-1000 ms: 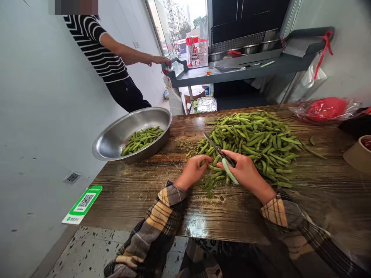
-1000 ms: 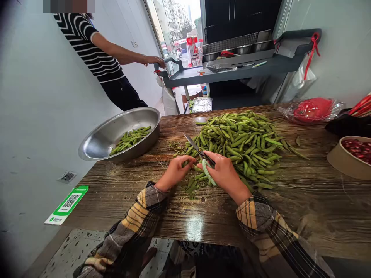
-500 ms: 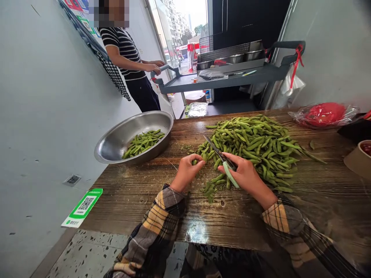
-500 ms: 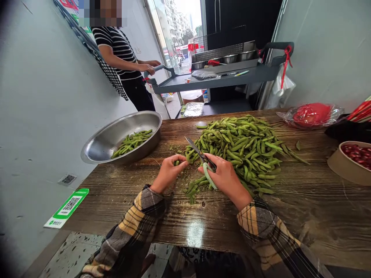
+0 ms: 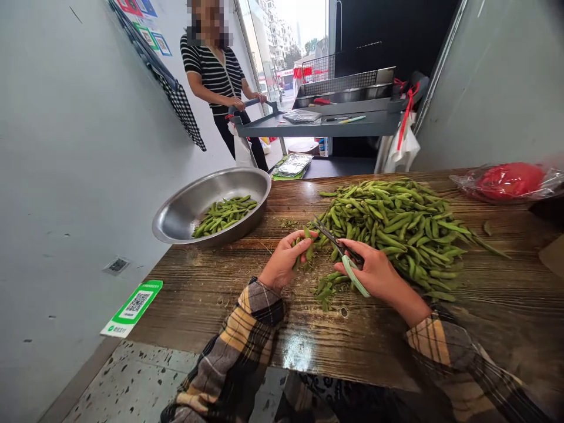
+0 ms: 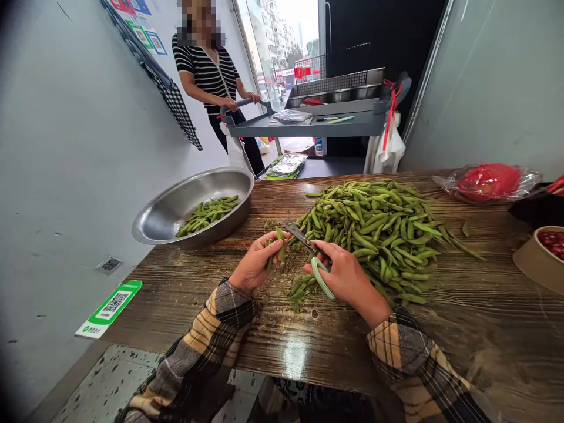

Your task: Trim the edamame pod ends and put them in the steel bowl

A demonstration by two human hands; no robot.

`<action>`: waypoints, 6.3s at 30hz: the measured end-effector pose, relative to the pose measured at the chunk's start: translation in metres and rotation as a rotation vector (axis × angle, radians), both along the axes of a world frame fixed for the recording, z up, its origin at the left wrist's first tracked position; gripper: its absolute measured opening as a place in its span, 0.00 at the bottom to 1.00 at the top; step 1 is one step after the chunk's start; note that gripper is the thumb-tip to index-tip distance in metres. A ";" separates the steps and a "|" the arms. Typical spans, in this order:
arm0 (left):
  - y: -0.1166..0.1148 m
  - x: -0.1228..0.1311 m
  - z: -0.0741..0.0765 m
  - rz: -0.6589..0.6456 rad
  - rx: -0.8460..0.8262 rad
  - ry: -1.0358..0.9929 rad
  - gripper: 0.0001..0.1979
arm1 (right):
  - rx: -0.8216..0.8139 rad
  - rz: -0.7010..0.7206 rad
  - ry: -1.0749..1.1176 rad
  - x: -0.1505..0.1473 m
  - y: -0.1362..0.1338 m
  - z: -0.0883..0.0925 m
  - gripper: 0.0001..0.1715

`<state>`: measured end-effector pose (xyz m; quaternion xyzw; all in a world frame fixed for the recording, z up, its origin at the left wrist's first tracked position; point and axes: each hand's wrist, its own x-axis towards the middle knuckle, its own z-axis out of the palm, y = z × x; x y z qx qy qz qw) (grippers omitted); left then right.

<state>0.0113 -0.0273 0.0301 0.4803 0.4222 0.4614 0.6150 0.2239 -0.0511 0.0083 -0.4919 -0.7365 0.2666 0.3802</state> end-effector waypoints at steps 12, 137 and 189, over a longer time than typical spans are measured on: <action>-0.001 0.001 -0.003 0.076 0.130 0.102 0.13 | 0.030 0.074 -0.034 -0.001 -0.001 -0.001 0.29; -0.006 -0.001 0.006 0.114 0.113 0.154 0.13 | -0.019 0.126 -0.093 -0.005 -0.004 -0.001 0.29; -0.002 0.000 0.001 0.050 -0.043 -0.254 0.15 | -0.078 0.060 -0.053 -0.008 -0.003 -0.005 0.31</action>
